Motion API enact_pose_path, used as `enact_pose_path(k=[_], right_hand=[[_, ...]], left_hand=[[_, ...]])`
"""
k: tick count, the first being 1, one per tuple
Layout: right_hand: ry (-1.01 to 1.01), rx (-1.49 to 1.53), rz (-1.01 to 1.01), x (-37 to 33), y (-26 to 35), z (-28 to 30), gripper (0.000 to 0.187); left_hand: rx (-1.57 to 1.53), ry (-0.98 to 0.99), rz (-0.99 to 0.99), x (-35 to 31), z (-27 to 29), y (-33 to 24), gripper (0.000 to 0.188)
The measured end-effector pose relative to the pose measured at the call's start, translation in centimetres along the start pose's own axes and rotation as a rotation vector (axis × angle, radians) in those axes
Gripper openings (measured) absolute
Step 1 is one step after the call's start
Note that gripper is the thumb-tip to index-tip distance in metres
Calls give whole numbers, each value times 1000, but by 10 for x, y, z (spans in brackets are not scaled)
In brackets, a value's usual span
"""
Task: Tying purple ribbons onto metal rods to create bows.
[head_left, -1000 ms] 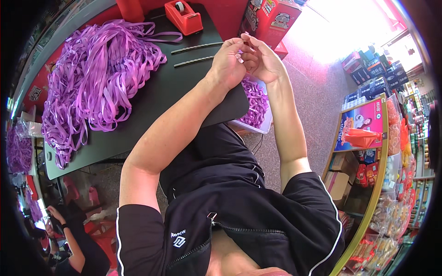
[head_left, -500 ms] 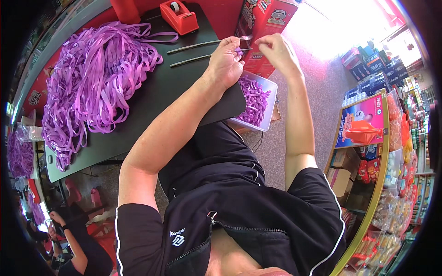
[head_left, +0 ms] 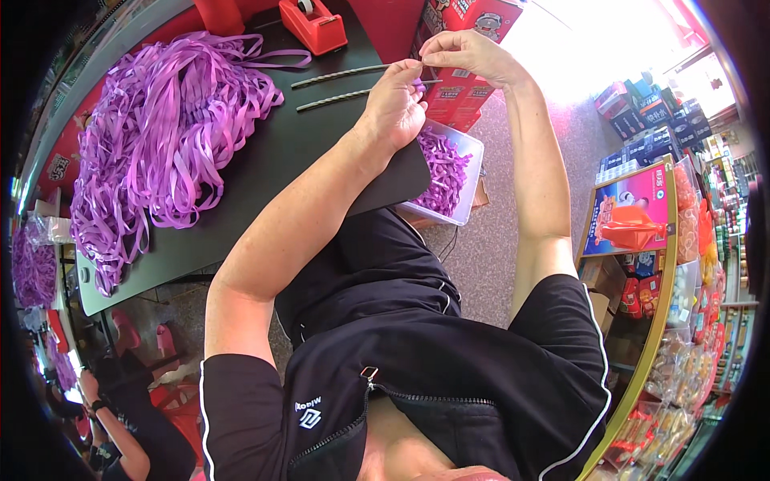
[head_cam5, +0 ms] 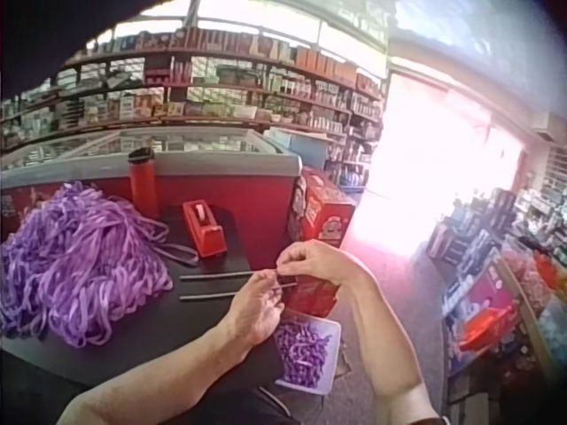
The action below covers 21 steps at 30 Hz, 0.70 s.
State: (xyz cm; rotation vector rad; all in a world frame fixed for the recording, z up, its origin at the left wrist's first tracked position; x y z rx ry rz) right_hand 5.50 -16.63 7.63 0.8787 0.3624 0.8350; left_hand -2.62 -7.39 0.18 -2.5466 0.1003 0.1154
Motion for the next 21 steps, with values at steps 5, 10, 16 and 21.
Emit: enact_pose_path(k=[5, 10, 16, 21], right_hand=[[-24, 75, -41, 1, -8, 0, 26], [-2, 151, -79, 13, -35, -4, 22], [97, 66, -280, 33, -55, -14, 24], [99, -110, -266, 35, -40, -17, 25]], left_hand=[[-45, -44, -38, -4, 1, -4, 34], [-97, -15, 9, -4, 3, -2, 39], [-126, 0, 40, -6, 0, -4, 47], [-124, 15, 26, -6, 1, -6, 51]])
Point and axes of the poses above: each hand's wrist, its own x-axis towards the middle knuckle, its own z-axis out of the back of the hand, y = z × x, the point moved 5 cm from there along x, towards the middle knuckle, and after that the axes turned 5 degrees about x, right-handed, at the moved point
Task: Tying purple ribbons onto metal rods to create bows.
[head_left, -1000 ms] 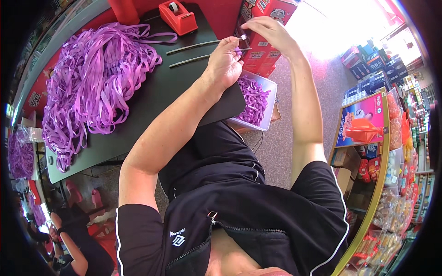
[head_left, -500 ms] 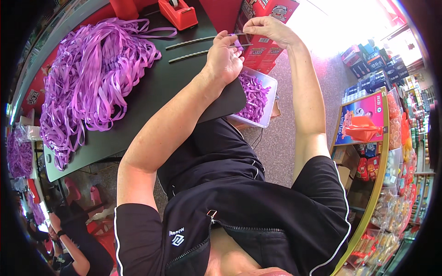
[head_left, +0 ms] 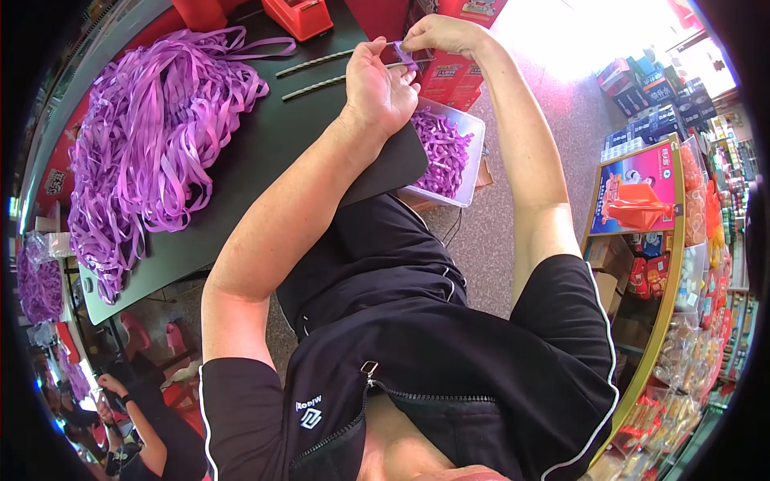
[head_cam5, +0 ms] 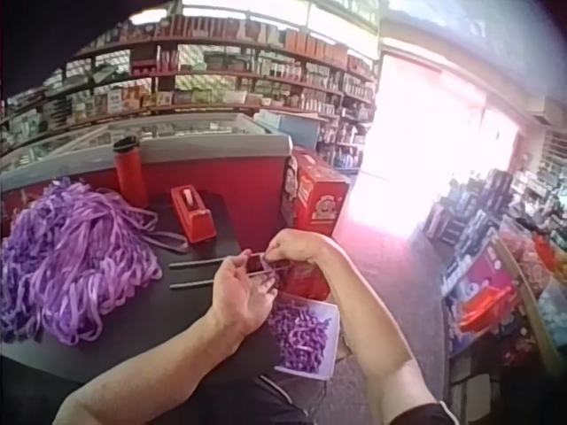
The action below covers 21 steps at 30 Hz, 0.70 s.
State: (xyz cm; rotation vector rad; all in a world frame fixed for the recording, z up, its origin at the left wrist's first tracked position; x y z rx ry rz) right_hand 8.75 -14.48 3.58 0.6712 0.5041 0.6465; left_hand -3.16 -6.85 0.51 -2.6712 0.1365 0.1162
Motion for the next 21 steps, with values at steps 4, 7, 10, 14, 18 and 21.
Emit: enact_pose_path(k=[4, 7, 10, 14, 18, 21], right_hand=[[-36, -49, -41, 4, -7, 1, 25], [-75, 6, 40, 8, -10, -1, 28], [-142, -11, 73, 6, -9, -5, 31], [-140, -88, -3, 2, 1, -5, 34], [-185, -355, -228, -2, 7, -10, 35], [-305, -461, -308, -9, 20, -17, 37]], left_hand=[[5, 0, 10, 0, -1, 1, 51], [10, 9, 0, 0, -2, 1, 50], [14, 10, 7, 0, -1, 0, 50], [5, 5, 5, 0, -1, 0, 50], [1, 1, 14, 1, 0, 1, 50], [5, 21, 8, 1, -1, -1, 49]])
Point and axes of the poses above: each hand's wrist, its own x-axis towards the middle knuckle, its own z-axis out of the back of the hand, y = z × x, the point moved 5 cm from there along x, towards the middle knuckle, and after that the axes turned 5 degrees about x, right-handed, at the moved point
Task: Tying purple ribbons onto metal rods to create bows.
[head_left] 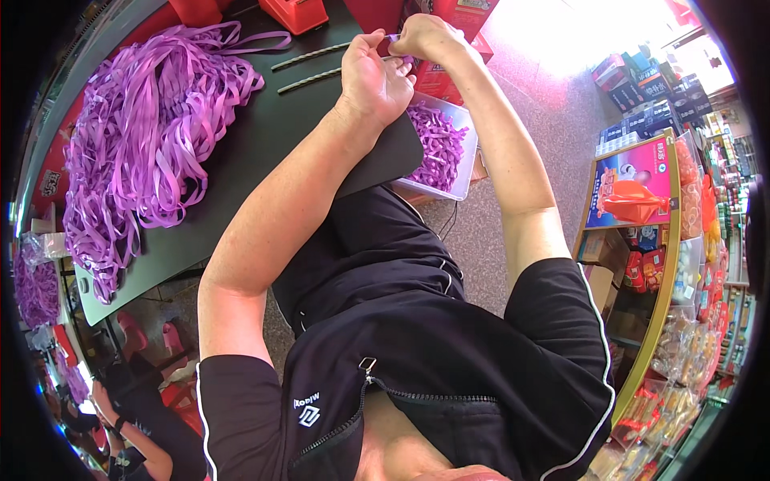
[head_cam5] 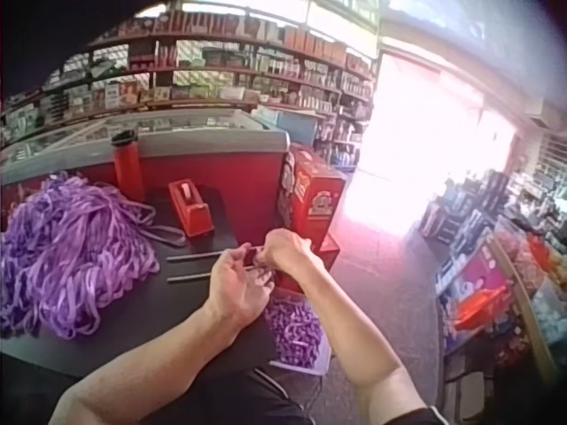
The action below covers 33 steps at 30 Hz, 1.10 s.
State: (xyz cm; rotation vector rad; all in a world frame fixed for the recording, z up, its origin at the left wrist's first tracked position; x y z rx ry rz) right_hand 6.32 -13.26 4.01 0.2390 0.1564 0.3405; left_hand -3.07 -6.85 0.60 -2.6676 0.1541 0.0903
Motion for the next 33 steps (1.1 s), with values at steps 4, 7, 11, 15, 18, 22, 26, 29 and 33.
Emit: enact_pose_path(k=[4, 7, 11, 15, 18, 22, 26, 29, 33], right_hand=[[-30, 5, -46, -2, 0, -1, 44], [2, 75, -49, 9, -9, -9, 49], [-203, 344, 149, 20, -25, -17, 60], [-313, 998, 208, -6, -65, -6, 44], [-79, 1331, -96, 0, -87, -70, 32], [558, 2263, 58, -2, -34, -139, 31], [936, 2548, 224, 14, -21, -155, 36], [1038, 2663, 353, 7, -15, -152, 38], [970, 2644, 361, 5, -13, -144, 38]], left_hand=[[4, 19, 0, 0, 0, 1, 46], [15, -1, 0, 1, 1, 2, 46], [55, 58, -36, 5, 6, -1, 44], [44, 35, -23, 0, -4, 3, 43], [38, 71, -35, -1, 2, -4, 51], [36, -17, -5, -5, 3, -2, 61], [35, 5, 5, -7, 0, -1, 65], [52, 8, 0, -7, 1, -2, 66], [58, 43, -2, -6, -1, -3, 65]])
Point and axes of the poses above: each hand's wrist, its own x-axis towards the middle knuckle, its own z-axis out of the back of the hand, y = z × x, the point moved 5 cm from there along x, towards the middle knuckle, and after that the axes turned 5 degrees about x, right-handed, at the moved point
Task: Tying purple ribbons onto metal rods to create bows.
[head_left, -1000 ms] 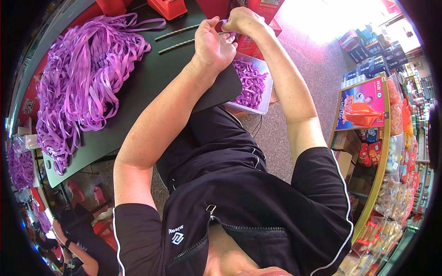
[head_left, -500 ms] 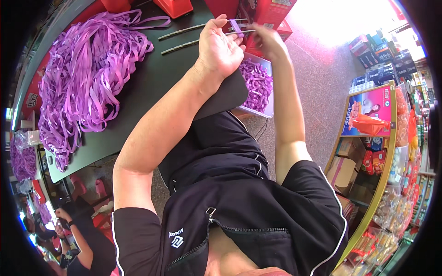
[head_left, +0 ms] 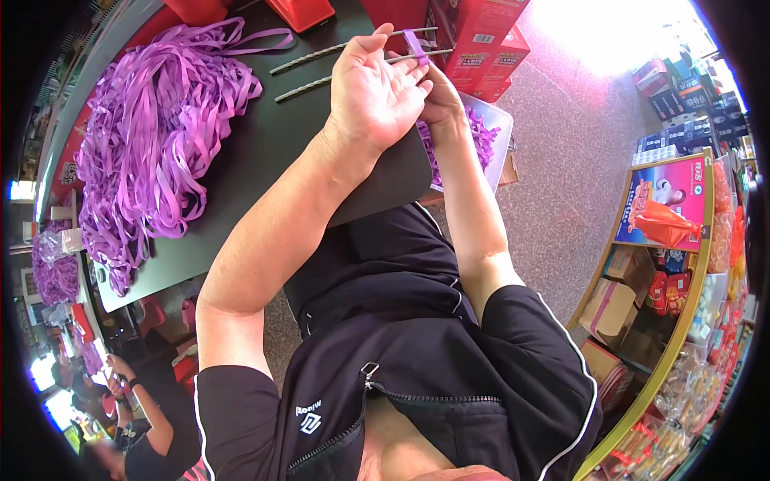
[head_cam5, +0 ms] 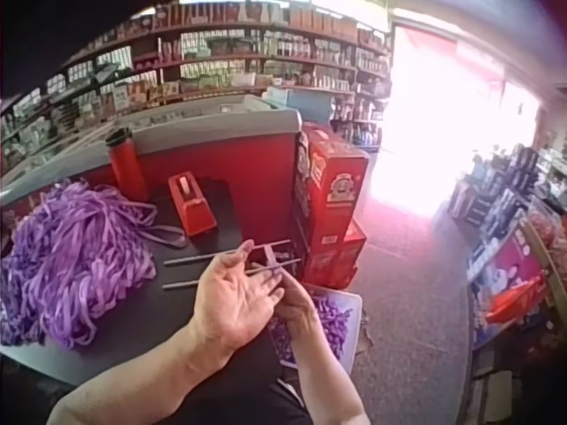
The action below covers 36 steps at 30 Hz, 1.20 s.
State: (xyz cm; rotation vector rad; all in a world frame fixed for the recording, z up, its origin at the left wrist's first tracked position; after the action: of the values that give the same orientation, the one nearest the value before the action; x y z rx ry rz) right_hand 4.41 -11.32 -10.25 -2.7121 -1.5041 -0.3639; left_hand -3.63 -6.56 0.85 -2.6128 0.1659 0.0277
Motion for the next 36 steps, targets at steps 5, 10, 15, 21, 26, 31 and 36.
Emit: enact_pose_path(k=[5, 10, 15, 21, 26, 31, 36], right_hand=[[-87, 46, 43, 2, 14, 20, 34], [-60, -38, -8, -8, 20, 2, 30], [-190, -291, -68, -10, 49, -6, 26], [-539, -915, -104, -12, 57, -54, 15], [-412, -948, -183, -7, 73, -60, 24], [-370, -974, -239, -10, 78, -62, 29], [-499, -1027, -51, -29, 94, -62, 31]], left_hand=[[-2, -16, 5, 1, 0, 1, 63], [4, -29, 6, -2, -1, 0, 63], [-8, 1, 2, 0, 0, 0, 63], [-2, -28, -4, -2, -2, -2, 61], [-10, -3, 11, -2, -2, -1, 58], [-3, 23, 13, -2, -3, -2, 65], [47, 48, 54, -1, -5, 1, 86]])
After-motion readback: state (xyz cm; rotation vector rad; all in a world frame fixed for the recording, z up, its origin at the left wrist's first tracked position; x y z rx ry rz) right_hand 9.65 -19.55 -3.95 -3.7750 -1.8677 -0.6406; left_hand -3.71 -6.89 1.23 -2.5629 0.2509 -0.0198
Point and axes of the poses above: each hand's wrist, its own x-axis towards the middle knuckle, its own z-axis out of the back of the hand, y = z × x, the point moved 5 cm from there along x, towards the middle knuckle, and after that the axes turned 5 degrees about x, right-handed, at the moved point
